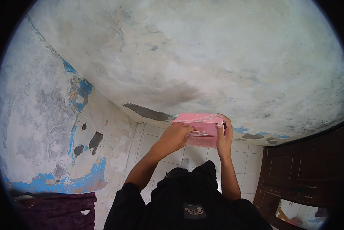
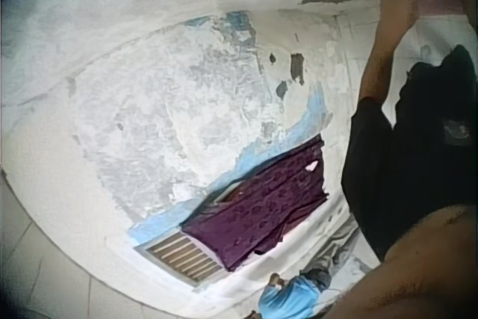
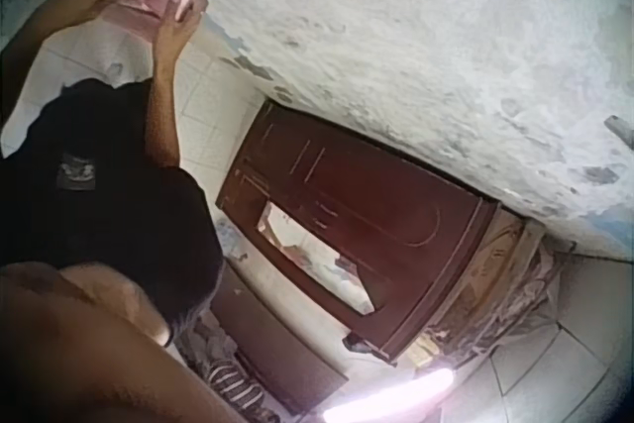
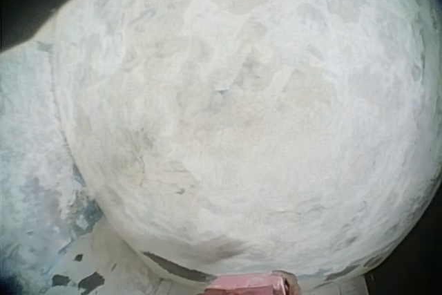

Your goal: The person applies wall putty to a damaged wall using a putty knife, scraping the putty from a tray onto the wall.

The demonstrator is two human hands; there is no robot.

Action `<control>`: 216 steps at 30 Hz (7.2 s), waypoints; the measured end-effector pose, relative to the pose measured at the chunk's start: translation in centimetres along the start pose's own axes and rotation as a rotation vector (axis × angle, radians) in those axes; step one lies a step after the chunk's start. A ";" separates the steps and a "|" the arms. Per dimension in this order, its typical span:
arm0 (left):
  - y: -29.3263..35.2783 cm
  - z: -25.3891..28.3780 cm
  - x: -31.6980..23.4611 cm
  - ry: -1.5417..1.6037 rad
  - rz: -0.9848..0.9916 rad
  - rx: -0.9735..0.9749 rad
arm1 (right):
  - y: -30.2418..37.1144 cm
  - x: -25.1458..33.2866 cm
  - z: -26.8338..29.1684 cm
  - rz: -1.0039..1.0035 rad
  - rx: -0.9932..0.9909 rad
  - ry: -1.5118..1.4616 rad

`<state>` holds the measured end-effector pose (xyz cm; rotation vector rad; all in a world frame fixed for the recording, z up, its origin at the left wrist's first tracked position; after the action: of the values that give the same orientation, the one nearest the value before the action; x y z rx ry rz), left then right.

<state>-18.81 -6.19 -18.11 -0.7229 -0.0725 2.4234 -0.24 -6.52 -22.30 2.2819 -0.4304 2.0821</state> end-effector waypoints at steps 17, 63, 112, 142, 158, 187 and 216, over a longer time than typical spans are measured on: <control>2.2 -0.5 2.9 0.370 0.229 -0.319 | 0.4 1.1 1.5 0.060 -0.194 0.019; 3.5 3.7 0.1 -0.245 0.203 -0.178 | 2.6 5.5 -2.4 0.476 -0.119 0.222; -0.7 10.5 10.8 0.358 0.468 -1.345 | 3.6 -3.4 9.8 0.110 -0.296 0.465; -4.6 14.5 10.3 0.246 0.628 -1.480 | 5.1 -5.5 10.6 0.052 -0.314 0.515; -5.3 16.0 4.0 0.124 0.422 -1.592 | 6.5 -6.0 14.3 0.049 -0.380 0.533; -10.1 10.6 -1.6 0.075 0.315 -1.408 | 1.2 -5.7 17.4 0.048 -0.232 0.532; -11.9 9.7 -2.0 -0.023 0.487 -1.448 | 0.4 -8.3 14.9 0.005 -0.073 0.570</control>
<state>-16.08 3.54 -6.41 -1.3730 -1.9750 2.4996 13.59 -8.30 -32.12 1.5403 -0.4650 2.5240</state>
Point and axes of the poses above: each hand's wrist, its own y-axis away from the middle knuckle, its own z-axis out of the back of the hand, x = y × z, the point moved 9 cm from there along -y, towards the middle knuckle, and after that the axes turned 9 degrees about -y, right-handed, at the moved point
